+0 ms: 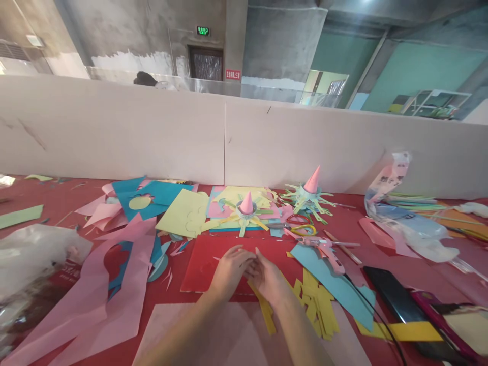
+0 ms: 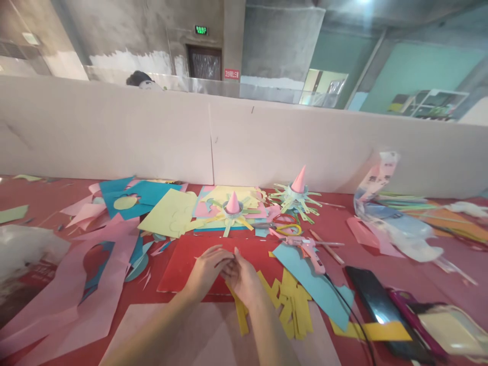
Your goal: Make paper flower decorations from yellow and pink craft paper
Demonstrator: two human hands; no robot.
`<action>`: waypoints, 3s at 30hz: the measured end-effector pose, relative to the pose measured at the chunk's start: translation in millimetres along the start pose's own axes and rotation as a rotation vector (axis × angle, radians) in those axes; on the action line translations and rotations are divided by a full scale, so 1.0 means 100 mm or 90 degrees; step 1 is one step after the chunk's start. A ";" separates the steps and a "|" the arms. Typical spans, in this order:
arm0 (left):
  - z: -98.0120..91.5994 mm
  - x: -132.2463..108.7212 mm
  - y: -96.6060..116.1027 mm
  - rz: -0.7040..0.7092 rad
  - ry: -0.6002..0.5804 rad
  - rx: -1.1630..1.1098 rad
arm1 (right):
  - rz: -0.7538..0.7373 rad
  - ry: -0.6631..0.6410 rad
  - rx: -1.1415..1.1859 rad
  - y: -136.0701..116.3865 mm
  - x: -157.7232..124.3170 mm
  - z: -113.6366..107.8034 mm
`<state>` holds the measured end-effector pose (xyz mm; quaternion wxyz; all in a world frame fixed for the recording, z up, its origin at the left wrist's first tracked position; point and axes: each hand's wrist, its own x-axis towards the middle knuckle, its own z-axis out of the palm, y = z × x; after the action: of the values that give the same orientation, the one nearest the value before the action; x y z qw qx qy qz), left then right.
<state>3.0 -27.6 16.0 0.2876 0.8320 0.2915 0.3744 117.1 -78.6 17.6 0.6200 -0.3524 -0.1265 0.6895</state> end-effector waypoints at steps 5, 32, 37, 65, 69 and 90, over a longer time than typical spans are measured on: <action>-0.03 0.05 0.04 0.090 -0.082 0.041 | -0.006 0.040 0.031 -0.07 0.01 -0.05; -0.14 0.17 -0.13 -0.299 0.154 -0.256 | -0.071 0.104 -0.282 -0.03 -0.12 0.09; -0.17 0.16 -0.16 -0.258 0.089 -0.202 | -0.374 0.305 -0.706 -0.12 -0.08 -0.01; -0.01 0.10 -0.13 -0.177 -0.112 -0.025 | -0.783 0.628 -1.087 -2.57 0.64 0.69; 0.01 0.10 -0.12 -0.193 -0.133 -0.027 | -0.788 0.784 -1.061 -3.36 0.53 0.46; 0.00 0.11 -0.11 -0.226 -0.172 0.004 | -0.464 0.329 -1.101 -1.34 1.09 -0.12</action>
<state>6.3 -12.6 12.8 0.3832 0.8108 0.3935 0.2022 229.1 47.5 54.7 0.3315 -0.7656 -0.5507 0.0259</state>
